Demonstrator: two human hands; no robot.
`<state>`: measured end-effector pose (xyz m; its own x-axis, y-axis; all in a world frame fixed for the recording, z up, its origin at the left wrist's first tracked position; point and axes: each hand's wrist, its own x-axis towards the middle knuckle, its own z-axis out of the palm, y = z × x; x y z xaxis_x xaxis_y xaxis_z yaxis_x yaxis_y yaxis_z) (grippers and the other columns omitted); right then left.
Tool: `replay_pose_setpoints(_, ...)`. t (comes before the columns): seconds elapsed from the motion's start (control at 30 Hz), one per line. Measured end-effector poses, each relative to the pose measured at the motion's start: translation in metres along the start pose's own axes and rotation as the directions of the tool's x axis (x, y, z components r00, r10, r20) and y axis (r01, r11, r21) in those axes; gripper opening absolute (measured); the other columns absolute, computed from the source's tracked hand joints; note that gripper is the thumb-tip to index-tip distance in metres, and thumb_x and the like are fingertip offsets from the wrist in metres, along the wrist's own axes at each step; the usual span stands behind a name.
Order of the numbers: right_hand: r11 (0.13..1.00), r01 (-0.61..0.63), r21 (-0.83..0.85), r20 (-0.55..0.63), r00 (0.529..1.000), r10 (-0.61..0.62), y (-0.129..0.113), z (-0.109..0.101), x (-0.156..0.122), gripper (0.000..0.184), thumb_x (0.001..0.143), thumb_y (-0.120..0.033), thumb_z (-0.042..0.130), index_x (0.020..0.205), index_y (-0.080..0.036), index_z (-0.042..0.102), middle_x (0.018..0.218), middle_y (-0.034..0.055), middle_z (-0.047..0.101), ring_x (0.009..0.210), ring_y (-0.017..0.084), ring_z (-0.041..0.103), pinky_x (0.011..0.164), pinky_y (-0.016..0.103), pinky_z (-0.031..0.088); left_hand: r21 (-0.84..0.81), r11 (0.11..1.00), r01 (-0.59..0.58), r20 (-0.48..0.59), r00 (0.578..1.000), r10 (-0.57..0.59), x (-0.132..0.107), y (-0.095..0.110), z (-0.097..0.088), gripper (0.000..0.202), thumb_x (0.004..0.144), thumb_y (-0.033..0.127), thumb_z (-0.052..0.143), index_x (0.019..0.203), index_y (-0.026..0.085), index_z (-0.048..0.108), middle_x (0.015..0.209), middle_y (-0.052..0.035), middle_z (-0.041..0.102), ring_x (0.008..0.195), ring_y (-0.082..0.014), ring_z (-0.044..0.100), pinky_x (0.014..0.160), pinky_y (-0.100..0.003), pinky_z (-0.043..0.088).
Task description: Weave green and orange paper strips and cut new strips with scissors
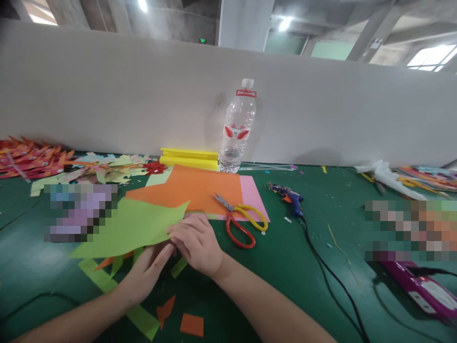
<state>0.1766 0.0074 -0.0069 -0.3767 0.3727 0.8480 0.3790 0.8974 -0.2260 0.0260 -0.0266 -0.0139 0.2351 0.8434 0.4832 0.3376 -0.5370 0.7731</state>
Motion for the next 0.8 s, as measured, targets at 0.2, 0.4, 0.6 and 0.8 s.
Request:
replay_pose_setpoints(0.2, 0.998, -0.046, 0.051, -0.030, 0.998, 0.048, -0.008, 0.000, 0.002, 0.014, 0.090, -0.017, 0.039, 0.095, -0.024, 0.051, 0.087, 0.0006, 0.073, 0.075, 0.015, 0.059, 0.084, 0.038, 0.043, -0.014, 1.000, -0.022, -0.081, 0.996, 0.021, -0.006, -0.019, -0.005, 0.024, 0.090, 0.031, 0.047, 0.105, 0.018, 0.060, 0.084, -0.0050, 0.071, 0.085, -0.0212, 0.067, 0.070, -0.034, 0.056)
replay_pose_setpoints(0.4, 0.953, -0.278, 0.120, 0.059, 0.960, 0.273, -0.005, 0.001, -0.004, 0.033, 0.095, -0.027, 0.027, 0.082, -0.023, 0.057, 0.074, 0.0027, 0.067, 0.067, 0.017, 0.055, 0.081, 0.040, 0.041, -0.356, 0.828, 0.433, -0.028, 0.881, -0.473, -0.005, -0.017, -0.004, 0.036, 0.073, 0.038, 0.067, 0.104, 0.019, 0.065, 0.108, -0.0075, 0.069, 0.103, -0.0279, 0.062, 0.096, -0.044, 0.046)
replay_pose_setpoints(0.6, 0.901, -0.354, 0.252, -0.042, 0.926, 0.375, 0.000, 0.009, -0.017, 0.020, 0.094, -0.028, 0.028, 0.091, -0.025, 0.047, 0.070, 0.0055, 0.063, 0.073, 0.022, 0.058, 0.078, 0.041, 0.047, -0.627, 0.739, 0.246, -0.013, 0.945, -0.326, 0.010, -0.011, -0.003, 0.041, 0.063, 0.043, 0.074, 0.095, 0.019, 0.067, 0.105, -0.0083, 0.070, 0.108, -0.0298, 0.059, 0.097, -0.043, 0.045)
replay_pose_setpoints(0.8, 0.913, -0.239, 0.330, 0.040, 0.970, 0.240, -0.007, 0.007, -0.008, 0.010, 0.095, -0.022, 0.026, 0.093, -0.026, 0.035, 0.087, 0.0037, 0.070, 0.087, 0.020, 0.059, 0.085, 0.044, 0.044, -0.479, 0.813, 0.332, 0.034, 0.932, -0.360, 0.012, -0.007, -0.008, 0.032, 0.065, 0.034, 0.074, 0.090, 0.015, 0.067, 0.101, -0.0117, 0.070, 0.105, -0.0316, 0.060, 0.099, -0.045, 0.042)
